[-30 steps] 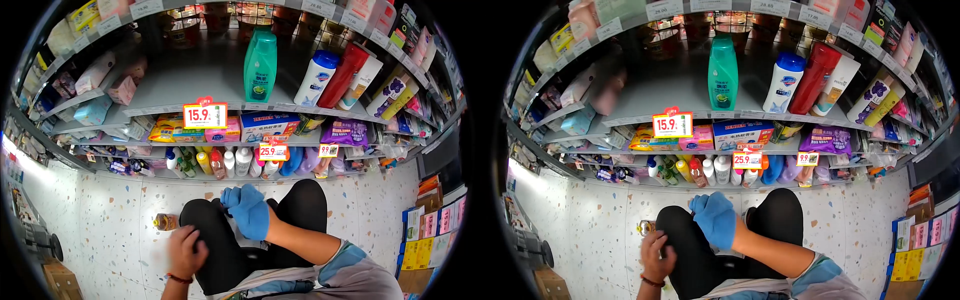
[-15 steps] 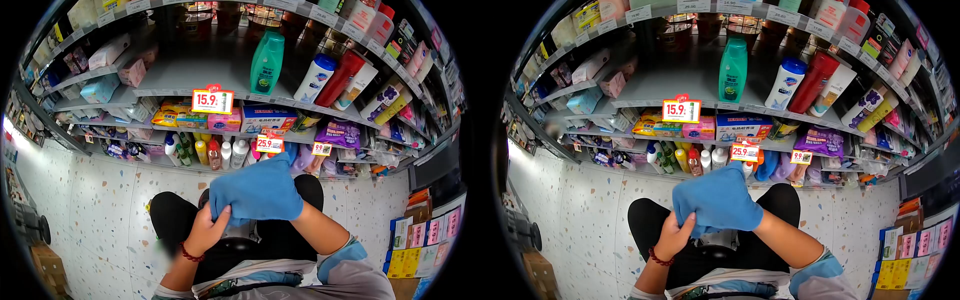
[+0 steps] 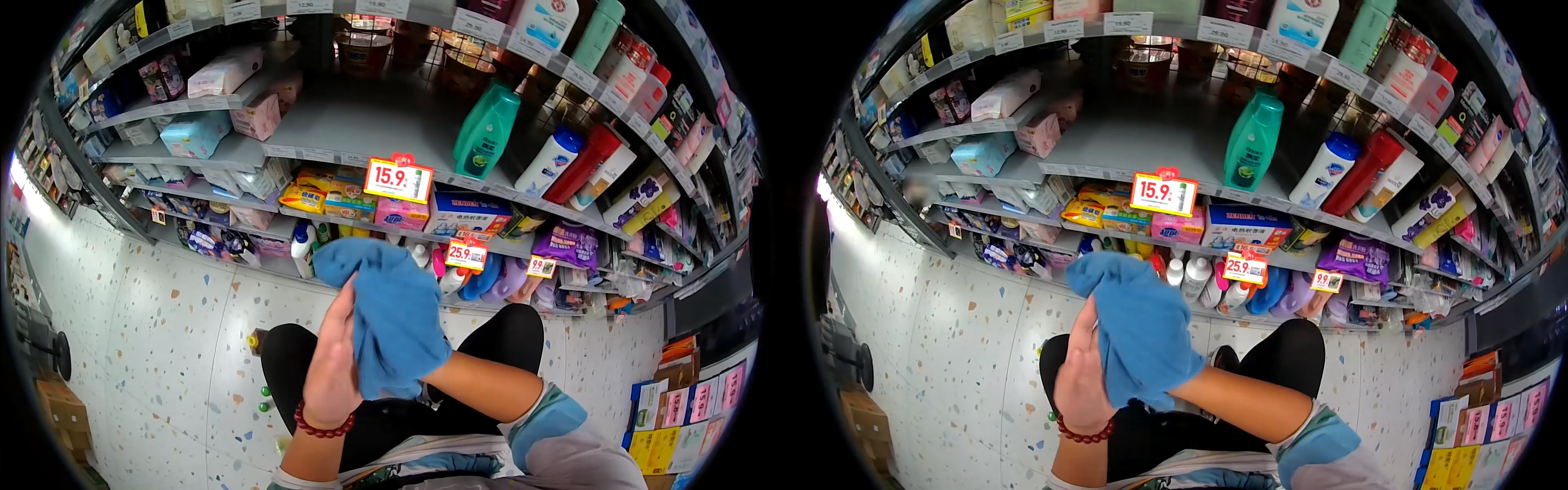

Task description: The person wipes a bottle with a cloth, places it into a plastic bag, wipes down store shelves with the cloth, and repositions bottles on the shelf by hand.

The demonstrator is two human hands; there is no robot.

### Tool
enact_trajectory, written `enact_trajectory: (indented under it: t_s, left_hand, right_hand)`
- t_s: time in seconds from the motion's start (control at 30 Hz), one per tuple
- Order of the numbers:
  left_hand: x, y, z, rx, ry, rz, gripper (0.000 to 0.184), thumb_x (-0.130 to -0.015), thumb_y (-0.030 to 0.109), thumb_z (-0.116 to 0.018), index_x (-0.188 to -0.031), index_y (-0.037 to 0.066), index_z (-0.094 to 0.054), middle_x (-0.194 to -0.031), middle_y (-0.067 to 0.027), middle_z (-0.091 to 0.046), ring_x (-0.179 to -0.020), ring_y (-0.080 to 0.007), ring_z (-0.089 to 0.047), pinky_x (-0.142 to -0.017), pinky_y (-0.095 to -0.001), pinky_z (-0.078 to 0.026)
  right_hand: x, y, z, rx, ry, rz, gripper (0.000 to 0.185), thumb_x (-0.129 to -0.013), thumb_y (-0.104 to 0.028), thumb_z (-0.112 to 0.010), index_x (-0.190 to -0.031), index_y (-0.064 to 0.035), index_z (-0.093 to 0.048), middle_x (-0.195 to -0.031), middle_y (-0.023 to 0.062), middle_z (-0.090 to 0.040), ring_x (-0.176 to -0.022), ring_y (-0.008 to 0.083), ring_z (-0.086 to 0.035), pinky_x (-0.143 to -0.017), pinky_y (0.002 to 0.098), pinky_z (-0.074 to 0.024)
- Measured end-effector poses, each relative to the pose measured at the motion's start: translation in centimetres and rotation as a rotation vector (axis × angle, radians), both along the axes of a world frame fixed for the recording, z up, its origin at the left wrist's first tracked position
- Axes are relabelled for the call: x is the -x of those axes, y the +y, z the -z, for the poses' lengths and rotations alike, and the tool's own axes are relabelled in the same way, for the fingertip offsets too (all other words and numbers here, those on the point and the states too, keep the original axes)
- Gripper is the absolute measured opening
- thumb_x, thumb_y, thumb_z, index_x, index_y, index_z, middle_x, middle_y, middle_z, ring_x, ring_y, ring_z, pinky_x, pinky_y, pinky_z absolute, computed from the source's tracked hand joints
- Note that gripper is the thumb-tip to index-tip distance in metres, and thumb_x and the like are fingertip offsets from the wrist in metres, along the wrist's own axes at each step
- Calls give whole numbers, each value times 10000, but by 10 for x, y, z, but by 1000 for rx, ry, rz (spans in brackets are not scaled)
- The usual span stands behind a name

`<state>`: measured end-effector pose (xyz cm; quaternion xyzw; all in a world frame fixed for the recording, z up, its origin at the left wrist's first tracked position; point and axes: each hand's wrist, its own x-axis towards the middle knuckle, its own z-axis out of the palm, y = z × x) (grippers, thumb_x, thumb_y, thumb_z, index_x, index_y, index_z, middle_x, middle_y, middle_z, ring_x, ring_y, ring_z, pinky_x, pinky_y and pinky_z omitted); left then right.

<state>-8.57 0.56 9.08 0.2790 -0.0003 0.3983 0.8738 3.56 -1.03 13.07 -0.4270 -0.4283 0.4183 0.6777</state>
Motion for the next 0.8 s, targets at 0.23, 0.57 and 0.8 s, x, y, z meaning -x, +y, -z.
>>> enact_trajectory:
  t_s: [0.23, 0.57, 0.8]
  left_hand:
    - [-42, 43, -47, -1285, 757, -831, 810, -975, 332, -541, -1496, -154, -156, -1488, -395, -280, -1390, -499, -324, -1163, -451, -260]
    - [-52, 139, -24, -935, 756, -1215, 469, -980, 103, -427, -1415, -70, -398, -1409, -217, -431, -1304, -312, -457, -1086, -425, -387]
    - [-65, 199, 43, -66, 404, -661, 454, -1044, 189, -414, -1447, -10, -353, -1425, -214, -429, -1270, -305, -504, -1132, -420, -367]
  right_hand:
    - [-27, 69, 26, 19, 454, 38, 507, -1049, -305, -461, -1457, -9, -404, -1431, 113, -498, -1256, 172, -534, -1086, 308, -408]
    - [-104, 229, -79, -358, -1197, 641, 166, -877, -203, -600, -841, -52, -659, -824, 119, -637, -763, 271, -623, -692, 358, -504]
    - [-105, 296, -17, -245, -2076, 244, 137, -800, -188, -593, -802, -61, -643, -838, 150, -638, -793, 355, -625, -725, 424, -513]
